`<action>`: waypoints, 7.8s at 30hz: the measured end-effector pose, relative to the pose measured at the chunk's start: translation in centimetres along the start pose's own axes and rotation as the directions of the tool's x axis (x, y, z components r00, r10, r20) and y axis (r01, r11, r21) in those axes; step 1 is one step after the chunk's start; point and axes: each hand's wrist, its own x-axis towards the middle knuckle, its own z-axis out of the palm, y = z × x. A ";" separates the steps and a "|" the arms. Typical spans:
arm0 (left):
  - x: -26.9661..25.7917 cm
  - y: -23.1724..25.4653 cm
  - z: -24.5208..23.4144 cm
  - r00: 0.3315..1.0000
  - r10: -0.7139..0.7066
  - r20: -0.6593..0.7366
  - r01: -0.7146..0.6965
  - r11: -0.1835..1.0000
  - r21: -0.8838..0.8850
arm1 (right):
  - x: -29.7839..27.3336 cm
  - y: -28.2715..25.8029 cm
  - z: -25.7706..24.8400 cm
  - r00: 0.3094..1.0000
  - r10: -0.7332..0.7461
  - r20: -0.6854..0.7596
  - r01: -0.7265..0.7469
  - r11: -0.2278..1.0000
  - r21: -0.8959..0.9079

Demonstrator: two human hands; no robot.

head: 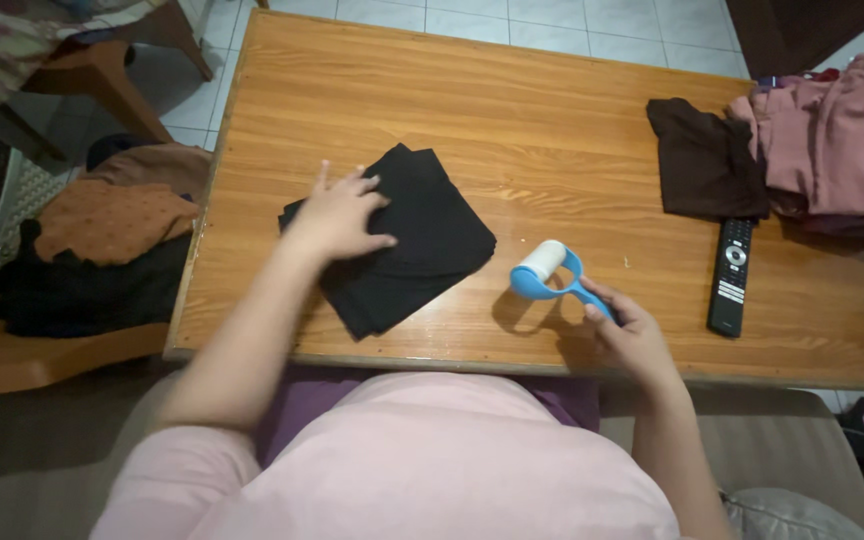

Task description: The person uses a lint roller to remove lint from a black long-sleeved shirt laid on a wooden table. They roll the tool over the shirt's body and sleeves, then fold the shirt and place it aside. Finally, they pick up a brown garment to continue cleaning.

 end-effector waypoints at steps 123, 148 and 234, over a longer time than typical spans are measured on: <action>-8.7 8.0 -1.7 0.970 0.025 -0.242 -0.197 -0.502 -0.842 | 7.3 -2.8 9.1 0.744 -0.318 0.588 -0.062 0.843 0.534; -2.4 14.2 -16.0 0.537 0.755 0.376 -0.545 0.651 -0.529 | -0.5 -9.7 8.4 0.455 -0.402 0.795 0.608 0.792 0.053; 25.3 14.6 8.1 0.999 -0.052 0.002 -0.004 -0.114 -0.994 | 26.7 -7.4 -10.1 0.983 -0.177 0.053 0.083 0.166 -0.983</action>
